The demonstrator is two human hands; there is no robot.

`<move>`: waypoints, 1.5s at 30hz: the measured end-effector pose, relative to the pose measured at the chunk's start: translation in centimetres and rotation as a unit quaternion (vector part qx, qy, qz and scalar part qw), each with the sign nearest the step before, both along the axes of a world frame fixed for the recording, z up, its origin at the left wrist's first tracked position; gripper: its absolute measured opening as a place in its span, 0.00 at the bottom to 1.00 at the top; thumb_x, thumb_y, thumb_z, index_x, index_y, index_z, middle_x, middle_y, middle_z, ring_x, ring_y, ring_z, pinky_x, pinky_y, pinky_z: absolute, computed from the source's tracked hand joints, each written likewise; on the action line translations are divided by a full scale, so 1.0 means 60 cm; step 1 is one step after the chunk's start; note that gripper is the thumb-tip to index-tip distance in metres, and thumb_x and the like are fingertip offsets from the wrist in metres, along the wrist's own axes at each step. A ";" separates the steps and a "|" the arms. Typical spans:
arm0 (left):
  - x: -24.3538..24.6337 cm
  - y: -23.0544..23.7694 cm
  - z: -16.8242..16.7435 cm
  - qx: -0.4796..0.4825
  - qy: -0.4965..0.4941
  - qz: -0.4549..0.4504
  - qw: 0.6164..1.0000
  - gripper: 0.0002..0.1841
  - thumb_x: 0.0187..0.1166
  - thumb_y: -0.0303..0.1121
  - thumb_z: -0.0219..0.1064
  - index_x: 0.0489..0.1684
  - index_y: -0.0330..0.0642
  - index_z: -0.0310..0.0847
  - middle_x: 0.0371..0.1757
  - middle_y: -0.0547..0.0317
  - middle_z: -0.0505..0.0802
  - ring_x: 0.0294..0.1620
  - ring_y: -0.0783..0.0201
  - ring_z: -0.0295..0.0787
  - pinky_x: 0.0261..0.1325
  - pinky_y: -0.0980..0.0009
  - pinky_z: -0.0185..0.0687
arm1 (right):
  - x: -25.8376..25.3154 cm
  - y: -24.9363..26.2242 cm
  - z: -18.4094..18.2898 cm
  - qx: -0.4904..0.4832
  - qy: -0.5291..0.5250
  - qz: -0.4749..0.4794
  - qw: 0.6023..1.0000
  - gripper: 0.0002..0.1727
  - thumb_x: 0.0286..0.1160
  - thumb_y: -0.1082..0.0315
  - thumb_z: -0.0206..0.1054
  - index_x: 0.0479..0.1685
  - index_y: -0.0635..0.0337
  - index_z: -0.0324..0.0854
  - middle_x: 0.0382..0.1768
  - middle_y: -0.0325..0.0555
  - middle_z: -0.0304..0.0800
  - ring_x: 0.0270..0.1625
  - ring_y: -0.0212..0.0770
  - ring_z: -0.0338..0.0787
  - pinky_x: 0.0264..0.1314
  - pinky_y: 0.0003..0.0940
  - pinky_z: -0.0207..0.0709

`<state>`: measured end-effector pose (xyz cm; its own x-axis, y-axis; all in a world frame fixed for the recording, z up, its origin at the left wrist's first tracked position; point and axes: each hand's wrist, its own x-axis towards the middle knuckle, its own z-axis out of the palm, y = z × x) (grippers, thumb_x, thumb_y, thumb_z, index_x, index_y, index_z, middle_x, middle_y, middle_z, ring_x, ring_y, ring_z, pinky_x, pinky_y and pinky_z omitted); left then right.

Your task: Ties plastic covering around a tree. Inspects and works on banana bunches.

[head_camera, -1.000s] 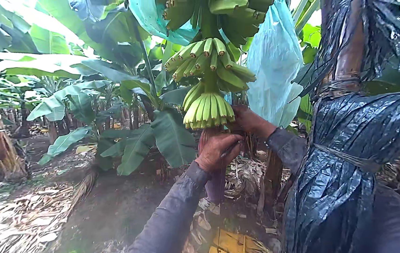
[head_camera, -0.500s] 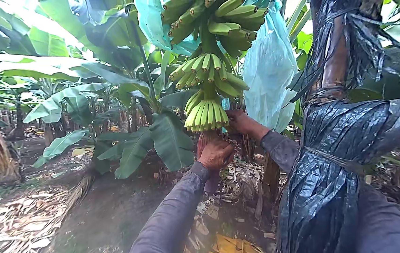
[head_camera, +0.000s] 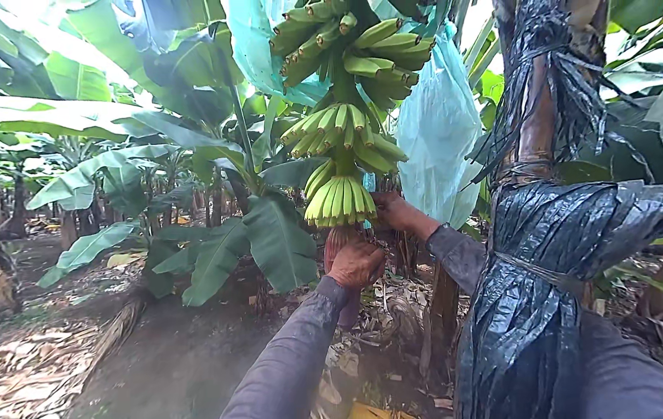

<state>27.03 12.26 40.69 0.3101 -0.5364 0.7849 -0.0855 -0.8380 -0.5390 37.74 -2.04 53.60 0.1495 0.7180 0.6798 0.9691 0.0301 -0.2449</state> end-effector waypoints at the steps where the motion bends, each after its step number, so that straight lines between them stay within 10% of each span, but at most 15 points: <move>1: 0.002 0.001 0.000 0.002 -0.003 0.004 1.000 0.15 0.84 0.42 0.57 0.32 0.46 0.85 0.30 0.59 0.92 0.39 0.59 0.92 0.59 0.59 0.85 | 0.002 0.002 0.001 -0.001 -0.003 -0.002 1.000 0.21 0.79 0.70 0.68 0.71 0.52 0.83 0.62 0.49 0.91 0.59 0.45 0.91 0.66 0.52 0.83; 45: 0.029 -0.019 -0.009 -0.029 0.004 -0.018 0.999 0.18 0.84 0.46 0.56 0.30 0.47 0.85 0.30 0.61 0.92 0.39 0.61 0.92 0.66 0.60 0.81 | 0.027 -0.001 0.002 -0.017 0.064 0.012 0.998 0.19 0.78 0.69 0.67 0.68 0.55 0.83 0.56 0.44 0.93 0.56 0.35 0.93 0.62 0.40 0.88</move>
<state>28.75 11.15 40.15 0.2988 -0.5014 0.8120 -0.1200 -0.8638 -0.4893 39.37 -2.08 53.70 0.2152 0.7455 0.6308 0.9289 0.0430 -0.3678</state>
